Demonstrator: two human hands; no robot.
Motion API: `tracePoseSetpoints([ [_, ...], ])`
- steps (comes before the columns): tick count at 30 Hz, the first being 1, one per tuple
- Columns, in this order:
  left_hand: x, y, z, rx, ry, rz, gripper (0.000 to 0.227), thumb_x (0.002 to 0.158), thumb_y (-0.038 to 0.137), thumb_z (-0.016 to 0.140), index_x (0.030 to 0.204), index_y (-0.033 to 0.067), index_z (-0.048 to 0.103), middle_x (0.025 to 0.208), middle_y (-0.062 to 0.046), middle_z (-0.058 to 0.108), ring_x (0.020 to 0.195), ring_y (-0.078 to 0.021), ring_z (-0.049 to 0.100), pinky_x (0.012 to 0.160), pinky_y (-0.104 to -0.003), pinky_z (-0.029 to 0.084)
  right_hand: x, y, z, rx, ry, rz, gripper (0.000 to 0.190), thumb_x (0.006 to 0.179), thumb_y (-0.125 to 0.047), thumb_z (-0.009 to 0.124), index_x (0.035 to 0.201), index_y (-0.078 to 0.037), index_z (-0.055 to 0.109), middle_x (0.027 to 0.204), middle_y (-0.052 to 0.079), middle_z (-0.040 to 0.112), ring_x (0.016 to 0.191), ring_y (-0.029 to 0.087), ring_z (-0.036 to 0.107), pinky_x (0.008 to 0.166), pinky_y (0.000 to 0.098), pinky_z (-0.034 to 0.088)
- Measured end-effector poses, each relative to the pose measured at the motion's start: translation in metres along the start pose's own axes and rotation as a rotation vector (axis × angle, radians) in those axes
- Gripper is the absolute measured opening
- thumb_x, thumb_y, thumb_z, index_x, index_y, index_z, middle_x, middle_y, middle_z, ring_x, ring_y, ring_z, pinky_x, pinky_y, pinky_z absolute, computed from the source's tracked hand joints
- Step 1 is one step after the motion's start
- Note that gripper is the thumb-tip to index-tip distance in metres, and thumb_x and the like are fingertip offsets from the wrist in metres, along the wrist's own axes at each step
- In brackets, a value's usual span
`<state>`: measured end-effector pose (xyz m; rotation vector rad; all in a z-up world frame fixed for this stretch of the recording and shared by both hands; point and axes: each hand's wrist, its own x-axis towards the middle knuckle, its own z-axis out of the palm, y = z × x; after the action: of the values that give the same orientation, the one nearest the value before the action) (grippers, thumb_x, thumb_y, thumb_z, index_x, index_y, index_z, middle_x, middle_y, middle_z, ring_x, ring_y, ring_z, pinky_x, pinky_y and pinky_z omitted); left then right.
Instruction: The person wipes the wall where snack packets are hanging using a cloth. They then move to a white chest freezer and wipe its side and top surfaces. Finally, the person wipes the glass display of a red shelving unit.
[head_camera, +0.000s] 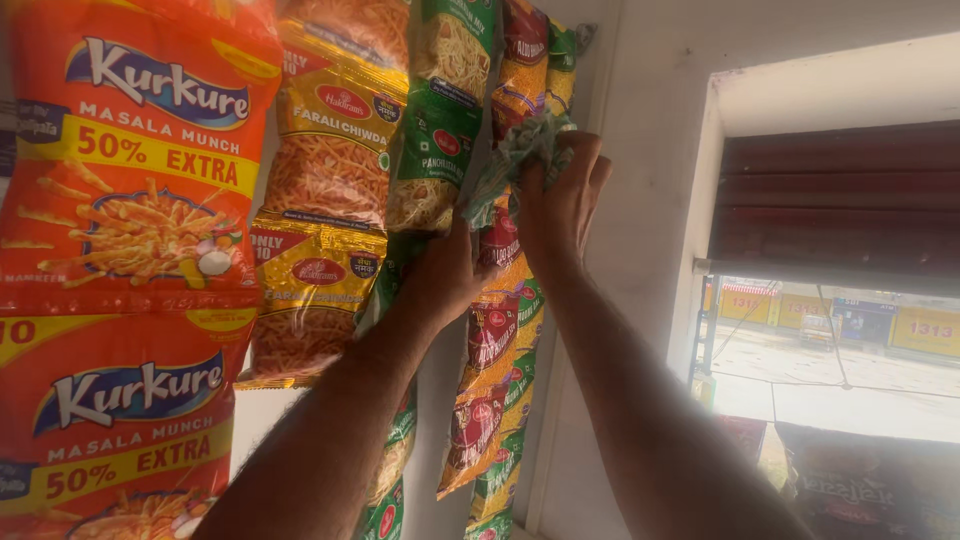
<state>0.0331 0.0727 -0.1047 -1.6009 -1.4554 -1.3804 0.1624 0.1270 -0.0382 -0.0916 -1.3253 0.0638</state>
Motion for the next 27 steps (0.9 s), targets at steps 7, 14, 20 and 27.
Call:
tracePoseSetpoints([
  [7, -0.002, -0.050, 0.008, 0.081, 0.092, 0.074, 0.046, 0.084, 0.024, 0.081, 0.119, 0.0043, 0.058, 0.101, -0.020, 0.075, 0.093, -0.0374, 0.074, 0.083, -0.048, 0.059, -0.020, 0.007, 0.052, -0.039, -0.172, -0.134, 0.042, 0.085, -0.007, 0.066, 0.123, -0.007, 0.050, 0.118, 0.025, 0.051, 0.109, 0.047, 0.055, 0.091, 0.0539, 0.048],
  [14, -0.001, -0.063, 0.015, 0.431, -0.070, 0.011, 0.045, 0.083, 0.022, 0.081, 0.117, 0.0066, 0.057, 0.098, -0.020, 0.072, 0.095, -0.0406, 0.070, 0.088, -0.053, 0.055, 0.006, 0.035, 0.084, -0.059, 0.014, -0.266, 0.041, 0.087, 0.004, 0.057, 0.126, -0.005, 0.050, 0.122, 0.023, 0.051, 0.116, 0.046, 0.056, 0.099, 0.0549, 0.046],
  [20, -0.002, -0.060, 0.006, 0.362, -0.094, 0.005, 0.066, 0.083, 0.015, 0.077, 0.141, 0.0128, 0.047, 0.101, -0.022, 0.067, 0.101, -0.0442, 0.062, 0.089, -0.055, 0.050, 0.129, 0.060, 0.122, 0.112, 0.322, -0.063, 0.040, 0.089, 0.000, 0.049, 0.127, -0.012, 0.051, 0.121, 0.016, 0.067, 0.116, 0.038, 0.064, 0.097, 0.0523, 0.047],
  [27, -0.002, -0.057, 0.000, 0.331, -0.141, -0.051, 0.067, 0.083, 0.007, 0.075, 0.142, 0.0141, 0.044, 0.111, -0.021, 0.065, 0.112, -0.0431, 0.058, 0.097, -0.053, 0.047, 0.174, 0.086, 0.158, -0.102, -0.088, -0.505, 0.041, 0.106, -0.019, 0.062, 0.143, -0.006, 0.052, 0.137, 0.023, 0.060, 0.129, 0.045, 0.058, 0.110, 0.0538, 0.045],
])
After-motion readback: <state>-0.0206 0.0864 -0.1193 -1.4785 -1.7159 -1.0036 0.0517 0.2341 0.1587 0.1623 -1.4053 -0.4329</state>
